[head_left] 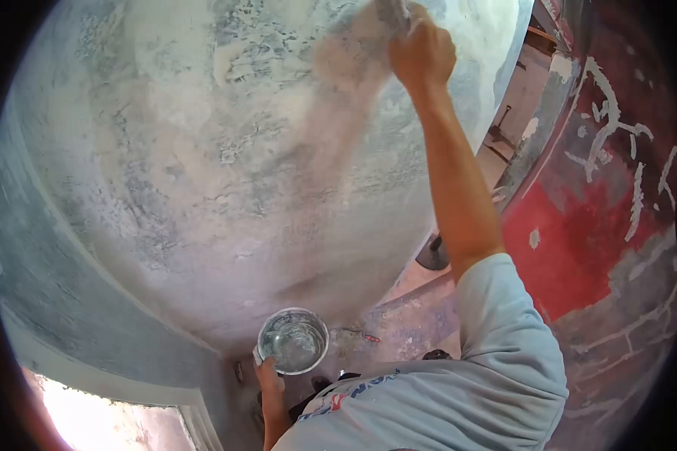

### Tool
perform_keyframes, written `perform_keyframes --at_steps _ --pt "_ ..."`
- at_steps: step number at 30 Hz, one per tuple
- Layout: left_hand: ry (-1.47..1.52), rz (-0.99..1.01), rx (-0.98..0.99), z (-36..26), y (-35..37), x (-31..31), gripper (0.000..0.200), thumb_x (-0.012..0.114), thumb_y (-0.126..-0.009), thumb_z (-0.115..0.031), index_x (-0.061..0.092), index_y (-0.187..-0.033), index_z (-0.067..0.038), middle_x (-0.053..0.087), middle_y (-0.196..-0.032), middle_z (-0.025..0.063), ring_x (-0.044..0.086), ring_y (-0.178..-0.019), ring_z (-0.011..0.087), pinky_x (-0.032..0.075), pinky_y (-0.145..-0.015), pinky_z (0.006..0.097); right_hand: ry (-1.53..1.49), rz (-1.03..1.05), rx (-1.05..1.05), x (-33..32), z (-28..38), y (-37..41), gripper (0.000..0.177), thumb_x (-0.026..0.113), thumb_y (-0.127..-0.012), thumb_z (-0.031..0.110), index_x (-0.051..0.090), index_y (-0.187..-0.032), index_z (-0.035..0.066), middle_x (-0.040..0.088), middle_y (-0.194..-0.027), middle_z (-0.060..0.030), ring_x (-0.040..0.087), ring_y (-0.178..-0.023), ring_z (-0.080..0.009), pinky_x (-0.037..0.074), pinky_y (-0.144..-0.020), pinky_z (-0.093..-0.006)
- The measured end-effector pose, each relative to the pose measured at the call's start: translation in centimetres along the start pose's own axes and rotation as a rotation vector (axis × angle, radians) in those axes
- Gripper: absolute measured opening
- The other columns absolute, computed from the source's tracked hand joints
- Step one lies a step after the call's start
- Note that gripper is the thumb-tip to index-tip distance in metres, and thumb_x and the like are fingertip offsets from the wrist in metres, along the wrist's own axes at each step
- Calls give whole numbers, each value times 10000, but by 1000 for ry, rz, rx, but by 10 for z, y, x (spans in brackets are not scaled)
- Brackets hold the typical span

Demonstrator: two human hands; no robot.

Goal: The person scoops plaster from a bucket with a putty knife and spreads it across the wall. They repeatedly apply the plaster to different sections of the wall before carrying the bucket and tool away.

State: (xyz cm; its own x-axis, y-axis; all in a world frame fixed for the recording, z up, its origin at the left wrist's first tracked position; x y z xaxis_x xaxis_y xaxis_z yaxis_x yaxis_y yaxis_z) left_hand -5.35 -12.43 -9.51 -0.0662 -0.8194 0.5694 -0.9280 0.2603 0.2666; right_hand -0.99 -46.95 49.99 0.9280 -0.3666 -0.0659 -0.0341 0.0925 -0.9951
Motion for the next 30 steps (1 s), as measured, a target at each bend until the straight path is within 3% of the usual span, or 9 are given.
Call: perform_keyframes --at_steps 4,8,11,14,18,21,24,28,30 --pt "-1 -54 -15 4 -5 4 595 440 -642 38 534 -1225 -30 590 -1096 58 570 -990 198 455 -848 296 -220 -106 -380 27 63 87 232 572 -815 71 671 -1017 131 673 -713 -86 656 -627 -225 507 -525 -327" --pt "-29 -37 -90 -5 -2 12 554 455 -666 36 546 -1209 -29 596 -1065 46 578 -970 188 462 -831 293 -286 205 -667 10 59 139 243 584 -835 119 655 -1067 101 693 -1003 -89 693 -848 -228 563 -706 -335" --pt "-20 1 -45 -18 0 14 561 445 -661 46 537 -1209 -29 595 -1076 57 585 -988 200 476 -837 310 -229 457 -485 -14 33 103 290 553 -836 73 664 -1083 179 712 -902 -37 684 -707 -202 532 -537 -317" --pt "18 7 -61 -26 5 19 605 432 -641 61 513 -1234 -28 590 -1102 74 589 -1010 221 491 -846 338 -8 38 -404 -6 15 44 337 600 -814 58 665 -1112 203 714 -916 -30 673 -702 -201 498 -510 -314" --pt "-28 -20 -4 -28 3 22 639 421 -634 72 506 -1255 -47 588 -1127 74 571 -1039 221 490 -847 340 18 -63 -740 36 24 106 246 578 -855 86 666 -1085 90 640 -1193 -108 627 -1093 -264 517 -921 -352" --pt "-33 -50 -55 -4 -10 4 599 438 -660 62 522 -1242 -47 595 -1113 65 583 -1005 215 486 -844 334 -162 117 -786 10 19 154 298 569 -854 90 655 -1139 95 661 -1134 -122 660 -999 -270 543 -843 -342" --pt "26 -15 -51 -17 -1 9 535 459 -704 46 539 -1225 -49 607 -1078 62 602 -956 213 485 -837 330 -338 571 -341 -21 -2 127 329 542 -842 77 642 -1155 99 683 -962 -160 670 -833 -308 542 -703 -373" --pt "-39 58 -34 -27 -2 20 654 410 -640 59 482 -1279 -59 566 -1137 115 567 -1049 277 504 -886 421 -240 11 -68 -17 -33 31 314 513 -828 89 632 -1118 101 633 -694 -200 608 -639 -417 486 -574 -487" --pt "2 47 -29 -31 1 23 602 430 -670 67 494 -1259 -39 581 -1125 86 575 -1012 221 484 -854 329 -140 -8 -85 6 -31 13 292 523 -822 111 639 -1090 104 644 -703 -185 618 -630 -396 497 -575 -479"
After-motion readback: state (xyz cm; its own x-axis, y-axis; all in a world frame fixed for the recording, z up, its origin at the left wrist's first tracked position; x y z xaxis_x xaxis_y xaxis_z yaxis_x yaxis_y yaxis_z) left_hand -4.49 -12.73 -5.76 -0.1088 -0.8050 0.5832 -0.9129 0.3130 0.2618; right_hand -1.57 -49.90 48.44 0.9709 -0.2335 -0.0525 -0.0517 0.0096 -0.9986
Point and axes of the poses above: each hand's wrist, its own y-axis away from the middle knuckle, its own x-axis out of the palm, z = x × y, the point moved 2 cm from there along -y, towards the middle knuckle
